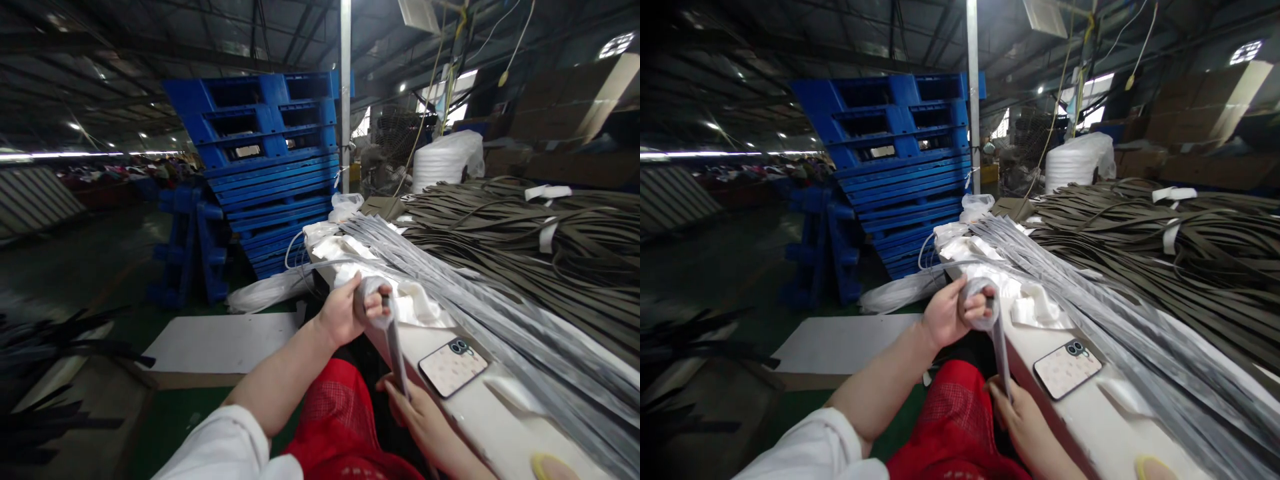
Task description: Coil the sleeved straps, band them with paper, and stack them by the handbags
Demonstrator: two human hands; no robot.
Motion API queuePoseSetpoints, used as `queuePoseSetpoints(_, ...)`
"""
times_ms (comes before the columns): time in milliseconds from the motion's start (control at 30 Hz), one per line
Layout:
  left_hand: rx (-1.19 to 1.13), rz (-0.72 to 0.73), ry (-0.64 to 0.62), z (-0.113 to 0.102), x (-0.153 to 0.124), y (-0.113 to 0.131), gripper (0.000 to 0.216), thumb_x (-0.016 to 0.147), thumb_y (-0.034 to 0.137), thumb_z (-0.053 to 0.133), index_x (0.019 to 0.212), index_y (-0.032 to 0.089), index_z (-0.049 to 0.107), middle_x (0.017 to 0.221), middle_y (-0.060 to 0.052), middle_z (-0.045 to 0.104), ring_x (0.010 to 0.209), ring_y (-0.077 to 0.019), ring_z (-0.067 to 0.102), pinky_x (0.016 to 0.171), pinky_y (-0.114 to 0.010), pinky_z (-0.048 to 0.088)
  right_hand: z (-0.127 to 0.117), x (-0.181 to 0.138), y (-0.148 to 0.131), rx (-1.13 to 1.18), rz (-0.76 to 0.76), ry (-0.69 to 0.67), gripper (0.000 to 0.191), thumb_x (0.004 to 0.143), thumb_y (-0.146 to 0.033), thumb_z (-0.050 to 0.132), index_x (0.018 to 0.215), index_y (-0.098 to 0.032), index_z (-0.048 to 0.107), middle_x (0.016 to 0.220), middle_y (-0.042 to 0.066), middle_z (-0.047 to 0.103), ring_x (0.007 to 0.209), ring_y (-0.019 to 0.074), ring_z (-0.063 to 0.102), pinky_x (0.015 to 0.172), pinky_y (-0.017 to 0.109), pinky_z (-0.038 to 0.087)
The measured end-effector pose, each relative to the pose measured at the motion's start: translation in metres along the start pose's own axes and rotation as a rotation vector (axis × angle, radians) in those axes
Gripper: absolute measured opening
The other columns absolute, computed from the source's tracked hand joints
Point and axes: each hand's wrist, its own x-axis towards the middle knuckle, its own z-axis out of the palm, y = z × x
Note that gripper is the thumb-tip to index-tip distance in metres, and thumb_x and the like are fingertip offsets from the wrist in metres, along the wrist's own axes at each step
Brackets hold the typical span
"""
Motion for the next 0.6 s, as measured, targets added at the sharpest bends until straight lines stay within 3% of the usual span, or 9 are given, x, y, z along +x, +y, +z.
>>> queuePoseSetpoints(67,0.294,0.293,0.099,0.002,0.003,-0.007,0.063,0.096,0.059,0.019,0.101,0.014,0.062,0.069,-0.001,0.053,0.068,-0.0150,0.055,0.093,-0.037,0.044,0.004,-0.010,-0.016,0.189,0.025,-0.143,0.050,0.091,-0.064,0.042,0.093,-0.017,0.060,0.055,-0.005,0.044,0.051,0.0122,0.042,0.051,0.025,0.037)
queuePoseSetpoints(133,0.626,0.403,0.086,0.001,0.002,-0.026,0.061,0.088,0.068,0.037,0.099,0.014,0.063,0.086,-0.009,0.061,0.090,-0.0240,0.058,0.097,-0.041,0.040,-0.005,-0.019,-0.035,0.406,0.011,-0.195,0.043,0.093,-0.057,0.045,0.095,-0.017,0.060,0.051,-0.006,0.044,0.050,0.0108,0.041,0.056,0.025,0.040)
queuePoseSetpoints(233,1.148,0.327,-0.123,-0.001,-0.007,-0.057,0.056,0.082,0.067,0.049,0.089,0.013,0.064,0.087,-0.015,0.064,0.091,-0.0306,0.058,0.091,-0.042,0.041,-0.037,-0.022,-0.051,0.550,0.052,-0.158,0.035,0.092,-0.050,0.052,0.083,-0.017,0.061,0.041,-0.009,0.040,0.039,0.0085,0.035,0.058,0.026,0.044)
queuePoseSetpoints(333,1.554,0.220,-0.284,-0.007,-0.011,-0.069,0.055,0.094,0.057,0.032,0.078,0.016,0.065,0.074,-0.012,0.063,0.075,-0.0261,0.059,0.076,-0.035,0.042,-0.066,-0.021,-0.045,0.370,0.184,-0.225,0.038,0.088,-0.052,0.057,0.088,-0.015,0.064,0.056,-0.002,0.059,0.043,0.0097,0.046,0.052,0.025,0.042)
queuePoseSetpoints(433,1.579,-0.046,-0.455,-0.016,-0.006,-0.067,0.064,0.095,0.058,0.027,0.061,0.019,0.064,0.056,-0.006,0.057,0.056,-0.0199,0.053,0.062,-0.030,0.037,-0.081,-0.020,-0.031,0.092,0.171,-0.225,0.045,0.088,-0.057,0.054,0.102,-0.016,0.066,0.082,0.004,0.067,0.068,0.0156,0.059,0.062,0.027,0.047)
queuePoseSetpoints(500,1.475,-0.272,-0.583,-0.023,-0.001,-0.065,0.068,0.094,0.062,0.028,0.055,0.019,0.064,0.046,-0.003,0.051,0.045,-0.0163,0.046,0.056,-0.029,0.034,-0.084,-0.020,-0.024,-0.052,0.135,-0.263,0.043,0.089,-0.056,0.052,0.103,-0.018,0.067,0.087,0.004,0.067,0.076,0.0169,0.060,0.068,0.028,0.048)
queuePoseSetpoints(600,1.207,-0.559,-0.650,-0.034,0.002,-0.063,0.068,0.090,0.068,0.033,0.060,0.017,0.067,0.041,-0.001,0.050,0.039,-0.0137,0.042,0.050,-0.028,0.033,-0.082,-0.020,-0.017,-0.126,0.113,-0.350,0.041,0.091,-0.055,0.050,0.096,-0.017,0.067,0.085,0.004,0.067,0.073,0.0166,0.060,0.067,0.028,0.048)
